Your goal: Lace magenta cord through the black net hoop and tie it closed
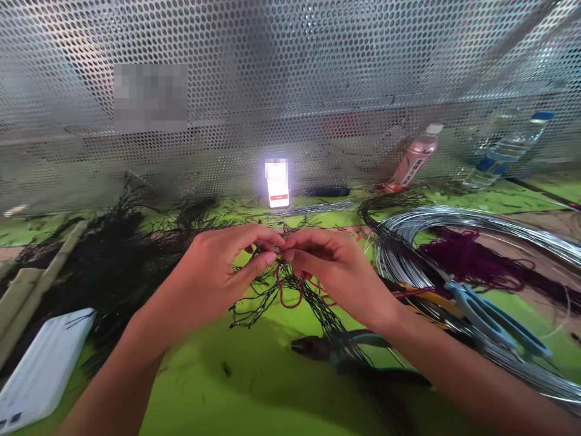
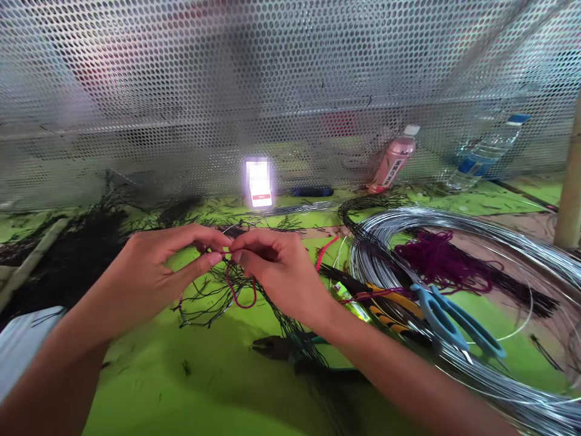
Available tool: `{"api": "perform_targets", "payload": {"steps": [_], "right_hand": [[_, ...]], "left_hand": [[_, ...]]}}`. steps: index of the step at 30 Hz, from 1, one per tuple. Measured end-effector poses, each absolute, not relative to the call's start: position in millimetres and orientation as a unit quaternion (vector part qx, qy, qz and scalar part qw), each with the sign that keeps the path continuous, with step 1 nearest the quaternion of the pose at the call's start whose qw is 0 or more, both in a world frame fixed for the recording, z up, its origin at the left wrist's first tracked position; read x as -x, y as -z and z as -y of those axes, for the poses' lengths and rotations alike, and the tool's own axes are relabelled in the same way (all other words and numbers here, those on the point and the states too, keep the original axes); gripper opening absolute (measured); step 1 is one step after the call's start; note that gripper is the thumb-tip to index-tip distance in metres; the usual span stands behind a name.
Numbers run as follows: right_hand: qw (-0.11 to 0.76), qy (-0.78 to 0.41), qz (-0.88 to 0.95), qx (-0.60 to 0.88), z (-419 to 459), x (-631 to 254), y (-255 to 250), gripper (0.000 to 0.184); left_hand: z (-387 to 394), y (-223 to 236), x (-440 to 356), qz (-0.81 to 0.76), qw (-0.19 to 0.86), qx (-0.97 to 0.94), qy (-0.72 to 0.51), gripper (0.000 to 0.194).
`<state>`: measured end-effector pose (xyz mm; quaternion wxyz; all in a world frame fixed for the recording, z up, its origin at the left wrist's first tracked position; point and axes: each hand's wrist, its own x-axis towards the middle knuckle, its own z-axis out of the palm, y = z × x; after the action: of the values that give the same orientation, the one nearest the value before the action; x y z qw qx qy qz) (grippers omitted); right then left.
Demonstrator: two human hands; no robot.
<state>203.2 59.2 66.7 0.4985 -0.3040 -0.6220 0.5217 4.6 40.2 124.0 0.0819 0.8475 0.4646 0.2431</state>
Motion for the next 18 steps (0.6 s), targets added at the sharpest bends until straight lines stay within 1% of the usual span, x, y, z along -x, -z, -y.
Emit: {"api": "perform_targets", "payload": {"steps": [3, 6, 10, 14, 18], "right_hand": [[0.489, -0.516, 0.631, 0.31, -59.4, -204.7, -67.9, 0.006], [0.475, -0.544, 0.622, 0.303, -59.7, -204.5, -67.7, 0.008], [0.475, -0.596, 0.584, 0.28, -58.2, -202.7, -67.6, 0.015], [0.465, -0.679, 0.498, 0.273, -55.5, -202.0, -69.5, 0.02], [0.443, -0.726, 0.443, 0.284, -54.3, -202.5, -71.0, 0.022]], "left_hand": [[-38.3, -125.4, -5.8, -0.455, 0.078, -0.854, -0.24, 0.013], [-37.1, -125.6, -7.8, -0.452, 0.07, -0.858, -0.236, 0.014], [-38.1, -123.5, -6.7, -0.457, 0.058, -0.855, -0.237, 0.015], [-38.8, -121.4, -4.3, -0.45, 0.047, -0.855, -0.253, 0.015], [-35.2, -123.4, -7.4, -0.431, 0.027, -0.864, -0.258, 0.008]]}}
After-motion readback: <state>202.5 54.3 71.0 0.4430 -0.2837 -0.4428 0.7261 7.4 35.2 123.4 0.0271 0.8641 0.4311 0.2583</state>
